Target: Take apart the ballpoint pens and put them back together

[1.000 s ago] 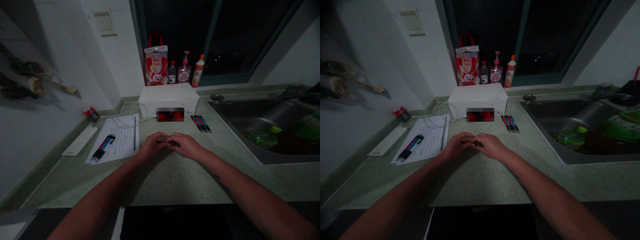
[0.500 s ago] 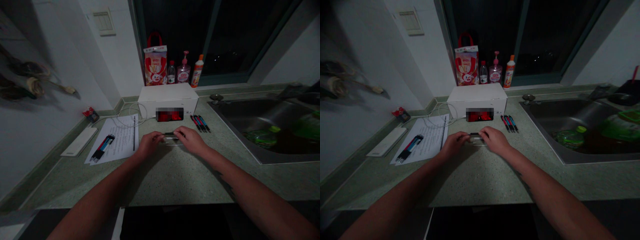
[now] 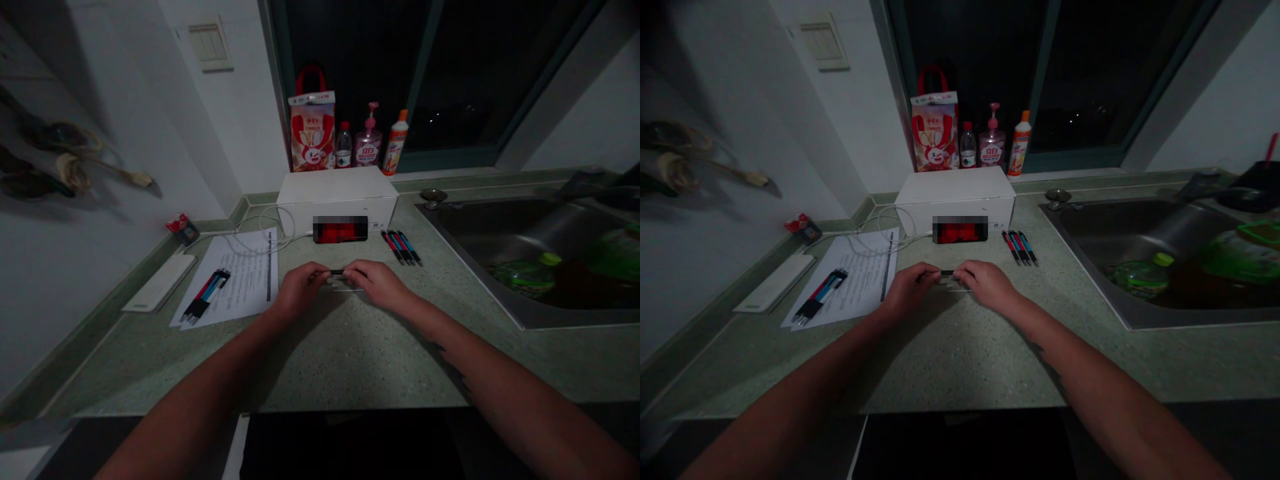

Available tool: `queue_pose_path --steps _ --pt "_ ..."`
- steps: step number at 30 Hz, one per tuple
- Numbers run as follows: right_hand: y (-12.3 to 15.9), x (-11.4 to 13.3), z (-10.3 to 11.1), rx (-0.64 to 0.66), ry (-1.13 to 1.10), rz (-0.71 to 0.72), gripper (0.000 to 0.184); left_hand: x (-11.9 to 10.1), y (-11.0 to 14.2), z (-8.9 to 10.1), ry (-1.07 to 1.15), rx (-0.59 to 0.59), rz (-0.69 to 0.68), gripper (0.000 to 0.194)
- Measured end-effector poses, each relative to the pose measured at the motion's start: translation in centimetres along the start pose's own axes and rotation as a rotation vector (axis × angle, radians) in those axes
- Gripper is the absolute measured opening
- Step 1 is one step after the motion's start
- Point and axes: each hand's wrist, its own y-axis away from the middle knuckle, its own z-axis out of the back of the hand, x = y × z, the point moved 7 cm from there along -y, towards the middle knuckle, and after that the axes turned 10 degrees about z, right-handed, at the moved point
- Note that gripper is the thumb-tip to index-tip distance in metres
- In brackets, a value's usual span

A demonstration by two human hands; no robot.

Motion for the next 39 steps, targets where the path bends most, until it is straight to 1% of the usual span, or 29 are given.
queue_pose_path --steps 5,7,10,12,14,15,17,19,20,22,24,27,31,34,36,39 --pt "0.1 -0.2 0.5 -0.106 -0.044 0.010 0.008 0.0 0.1 -0.1 -0.047 0.011 0.027 0.025" --pt "0.2 -0.2 0.6 -0.126 -0.068 0.011 0.009 -0.1 0.1 -0.1 -0.062 0.026 0.029 0.027" --pt "0.2 -0.3 0.4 -0.102 -0.062 -0.008 0.016 -0.4 0.1 -0.1 -0.046 0.019 0.008 0.024" --pt "0.2 -0.2 0.1 -0.050 -0.042 -0.021 0.014 -0.6 0.1 0.0 -0.036 0.008 -0.004 0.021" --pt "0.1 0.0 -0.1 -0.013 -0.025 -0.018 0.021 -0.7 0.1 -0.1 -0.041 0.013 -0.010 0.020" --pt "0.1 0.0 -0.2 -0.014 -0.023 -0.010 0.021 -0.7 0.1 -0.1 -0.047 0.019 -0.011 0.020" --pt "0.1 0.0 -0.1 -0.055 -0.031 0.006 0.011 -0.7 0.2 -0.3 -0.056 0.025 -0.016 0.019" --pt "0.1 0.0 0.0 -0.089 -0.041 0.010 0.022 -0.8 0.2 -0.3 -0.055 0.025 -0.027 0.018" --pt "0.1 0.0 0.0 -0.080 -0.044 0.009 0.023 -0.8 0.3 -0.3 -0.053 0.026 -0.034 0.018" --pt "0.1 0.0 -0.3 -0.035 -0.042 0.005 0.017 -0.8 0.3 -0.4 -0.050 0.031 -0.041 0.017" --pt "0.1 0.1 -0.4 -0.008 -0.049 0.010 0.019 -0.7 0.3 -0.4 -0.052 0.031 -0.040 0.017" --pt "0.1 0.3 -0.2 -0.057 -0.061 0.029 0.008 -0.5 0.3 -0.6 -0.056 0.043 -0.034 0.018" --pt "0.1 0.2 -0.1 -0.100 -0.015 0.057 0.013 -0.1 0.2 -0.7 -0.063 0.061 -0.011 0.024" --pt "0.2 0.2 -0.3 -0.077 -0.017 0.039 0.018 -0.2 0.2 -0.7 -0.057 0.069 -0.011 0.026" --pt "0.1 0.3 -0.5 -0.037 -0.038 0.030 0.017 -0.3 0.2 -0.7 -0.049 0.074 -0.015 0.024" --pt "0.0 0.7 -0.5 -0.015 -0.030 0.057 0.019 -0.5 0.3 -0.7 -0.049 0.073 -0.012 0.024"
